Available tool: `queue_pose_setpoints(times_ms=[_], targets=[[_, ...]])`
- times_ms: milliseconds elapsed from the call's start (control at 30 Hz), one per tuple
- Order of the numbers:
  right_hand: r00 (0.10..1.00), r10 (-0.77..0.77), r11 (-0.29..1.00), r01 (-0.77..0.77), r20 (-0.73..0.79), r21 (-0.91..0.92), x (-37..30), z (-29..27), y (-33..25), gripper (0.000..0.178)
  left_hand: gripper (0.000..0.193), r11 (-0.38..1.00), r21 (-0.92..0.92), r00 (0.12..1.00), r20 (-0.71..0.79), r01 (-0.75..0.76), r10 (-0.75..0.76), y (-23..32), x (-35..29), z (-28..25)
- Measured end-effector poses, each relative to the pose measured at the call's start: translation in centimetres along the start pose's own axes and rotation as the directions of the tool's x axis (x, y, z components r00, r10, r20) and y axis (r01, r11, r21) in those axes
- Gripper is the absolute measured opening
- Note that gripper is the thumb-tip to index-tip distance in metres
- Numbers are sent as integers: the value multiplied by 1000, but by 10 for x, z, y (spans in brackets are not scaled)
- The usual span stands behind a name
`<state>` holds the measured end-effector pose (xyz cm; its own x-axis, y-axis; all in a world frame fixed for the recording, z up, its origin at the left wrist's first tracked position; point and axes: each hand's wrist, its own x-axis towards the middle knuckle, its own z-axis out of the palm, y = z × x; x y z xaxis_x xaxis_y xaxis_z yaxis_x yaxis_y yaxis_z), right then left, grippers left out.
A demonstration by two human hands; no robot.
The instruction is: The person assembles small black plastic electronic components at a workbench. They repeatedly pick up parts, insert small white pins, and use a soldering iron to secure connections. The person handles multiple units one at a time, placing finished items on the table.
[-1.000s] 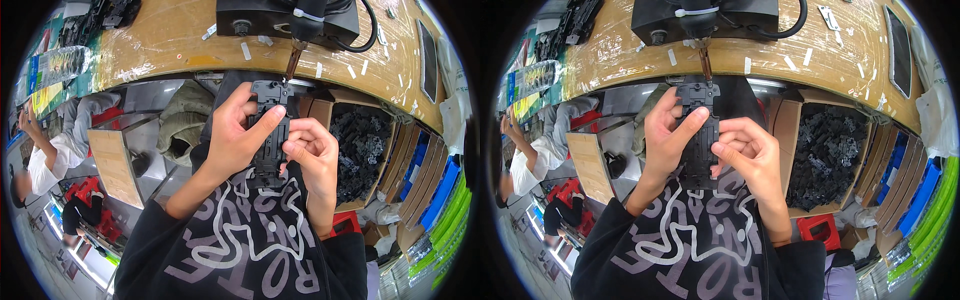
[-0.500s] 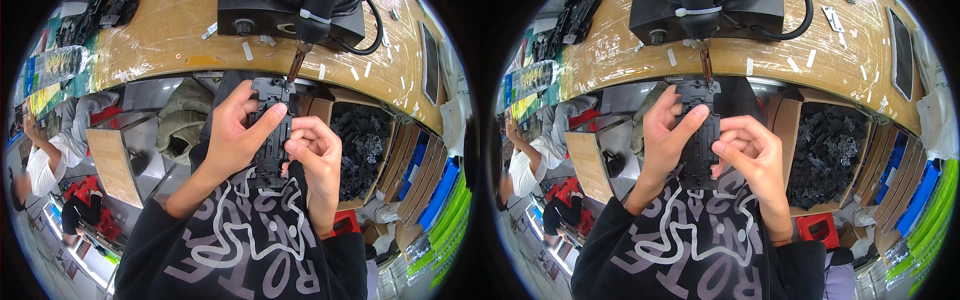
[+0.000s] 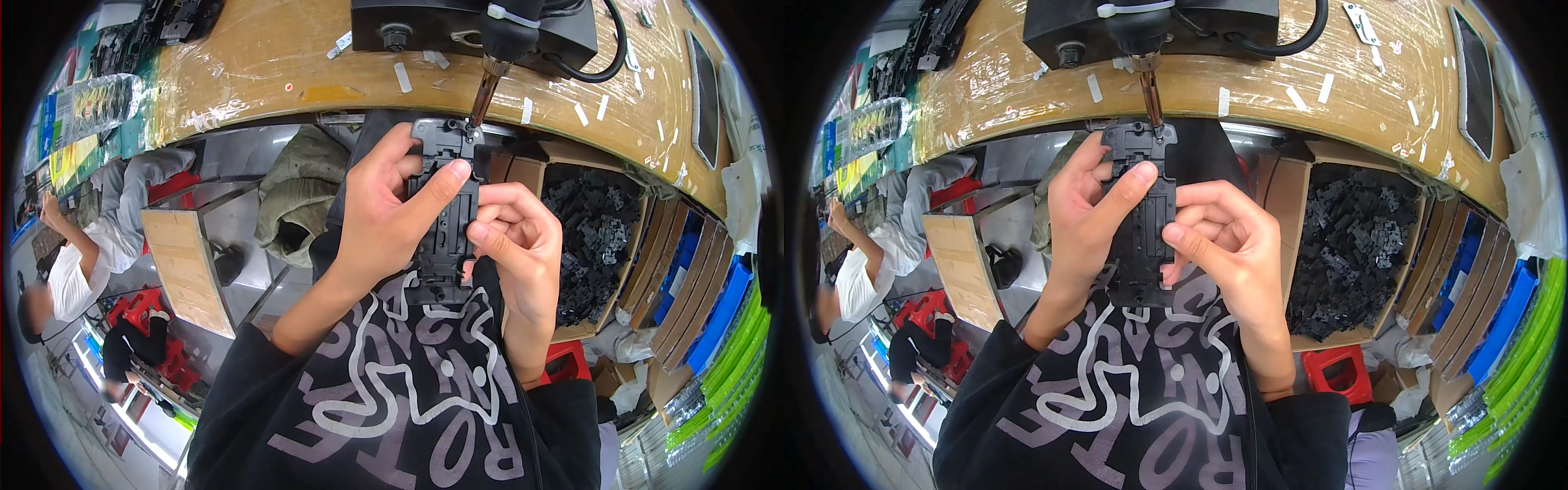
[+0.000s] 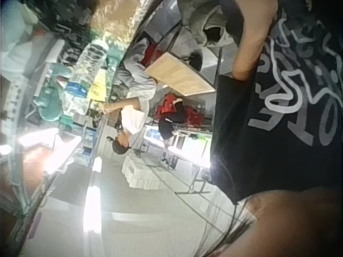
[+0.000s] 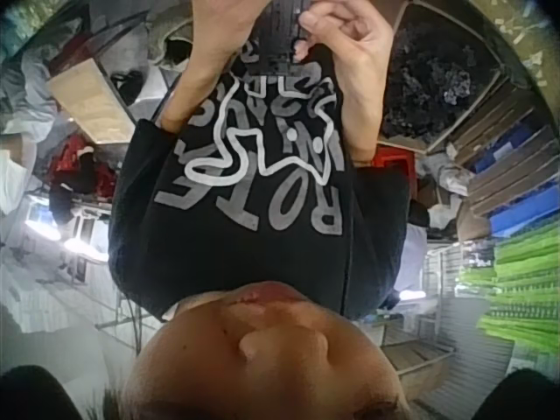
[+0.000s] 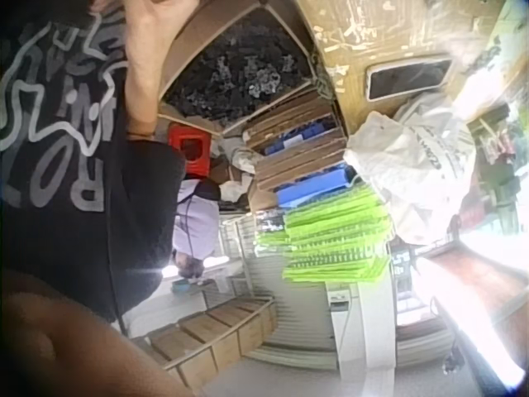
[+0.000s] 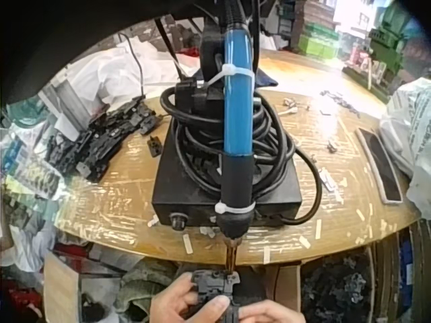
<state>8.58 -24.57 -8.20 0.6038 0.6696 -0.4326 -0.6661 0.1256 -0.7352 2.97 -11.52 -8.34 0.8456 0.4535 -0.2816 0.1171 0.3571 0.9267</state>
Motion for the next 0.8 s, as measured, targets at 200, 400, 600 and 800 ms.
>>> queue_pose_setpoints(times_ms=[200,400,600,800], targets=[[1000,-2,1000,2,10,-3,1,-1,2,20,17,1000,-7,1000,3,1,-1,1,1,0],[1000,6,1000,-6,15,5,1,0,0,20,18,1000,6,1000,-12,-23,23,1,0,2],[1000,14,1000,-14,8,19,1,1,0,19,19,1000,-2,1000,-21,8,-8,4,0,1],[1000,1,1000,-1,12,27,2,-2,0,20,21,1000,21,1000,-7,-19,19,-1,2,3]])
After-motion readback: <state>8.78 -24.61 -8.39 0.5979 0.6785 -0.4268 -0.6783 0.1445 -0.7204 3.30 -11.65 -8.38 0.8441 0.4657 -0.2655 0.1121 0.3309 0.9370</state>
